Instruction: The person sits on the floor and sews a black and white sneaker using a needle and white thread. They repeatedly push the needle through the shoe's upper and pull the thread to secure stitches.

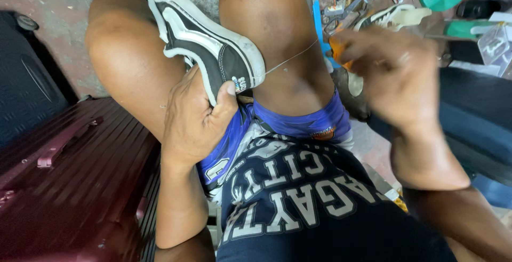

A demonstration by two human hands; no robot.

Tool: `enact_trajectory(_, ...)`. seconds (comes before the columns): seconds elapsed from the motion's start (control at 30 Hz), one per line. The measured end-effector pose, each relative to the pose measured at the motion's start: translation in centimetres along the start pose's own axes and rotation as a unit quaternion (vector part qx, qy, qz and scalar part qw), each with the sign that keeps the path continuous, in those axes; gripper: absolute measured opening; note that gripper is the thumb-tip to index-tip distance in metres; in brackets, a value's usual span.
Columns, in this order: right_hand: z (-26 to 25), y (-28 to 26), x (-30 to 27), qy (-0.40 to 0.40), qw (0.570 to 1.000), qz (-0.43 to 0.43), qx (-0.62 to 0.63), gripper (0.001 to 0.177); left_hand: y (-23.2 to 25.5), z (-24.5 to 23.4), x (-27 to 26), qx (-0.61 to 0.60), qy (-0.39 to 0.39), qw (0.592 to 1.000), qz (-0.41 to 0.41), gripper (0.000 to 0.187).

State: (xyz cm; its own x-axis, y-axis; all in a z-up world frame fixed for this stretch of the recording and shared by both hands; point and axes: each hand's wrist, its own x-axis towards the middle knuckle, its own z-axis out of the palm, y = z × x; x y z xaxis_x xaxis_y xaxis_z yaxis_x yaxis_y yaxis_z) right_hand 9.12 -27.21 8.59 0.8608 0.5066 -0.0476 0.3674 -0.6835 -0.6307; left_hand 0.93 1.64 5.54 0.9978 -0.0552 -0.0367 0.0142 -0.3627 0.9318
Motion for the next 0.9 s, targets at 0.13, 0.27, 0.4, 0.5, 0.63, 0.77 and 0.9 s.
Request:
enact_trajectory(0.13, 2.5, -3.7, 1.0, -0.049, 0.985, -0.029, 0.164, 0.031, -0.1, 0.5, -0.5, -0.005, 0.010, 1.000, -0.029, 0.020)
enact_trajectory(0.27, 3.5, -4.7, 2.0, -0.089, 0.994, -0.034, 0.052, 0.031, -0.3, 0.7, -0.5, -0.016, 0.015, 0.999, -0.027, 0.022)
enact_trajectory(0.4, 3.9, -4.8, 2.0, -0.068, 0.992, -0.046, 0.100, 0.025, -0.3, 0.8, -0.9, -0.022, 0.018, 0.999, -0.034, 0.022)
enact_trajectory(0.5, 3.8, -4.8, 1.8, -0.064, 0.992, -0.056, 0.089, 0.026, -0.4, 0.9, -0.8, -0.021, 0.023, 0.999, -0.029, 0.022)
enact_trajectory(0.63, 3.8, -4.9, 1.7, -0.064, 0.993, -0.050, 0.088, 0.027, -0.5, 1.0, -0.9, -0.012, 0.023, 0.999, -0.025, 0.020)
enact_trajectory(0.77, 3.5, -4.9, 1.7, -0.067, 0.993, -0.069, 0.062, 0.030, -0.6, 1.0, -0.8, -0.001, 0.023, 0.999, -0.022, 0.020)
enact_trajectory(0.9, 3.2, -5.4, 2.0, -0.066, 0.994, -0.078, 0.028, 0.031, -0.1, 1.4, -0.8, 0.017, 0.036, 0.999, -0.015, 0.018)
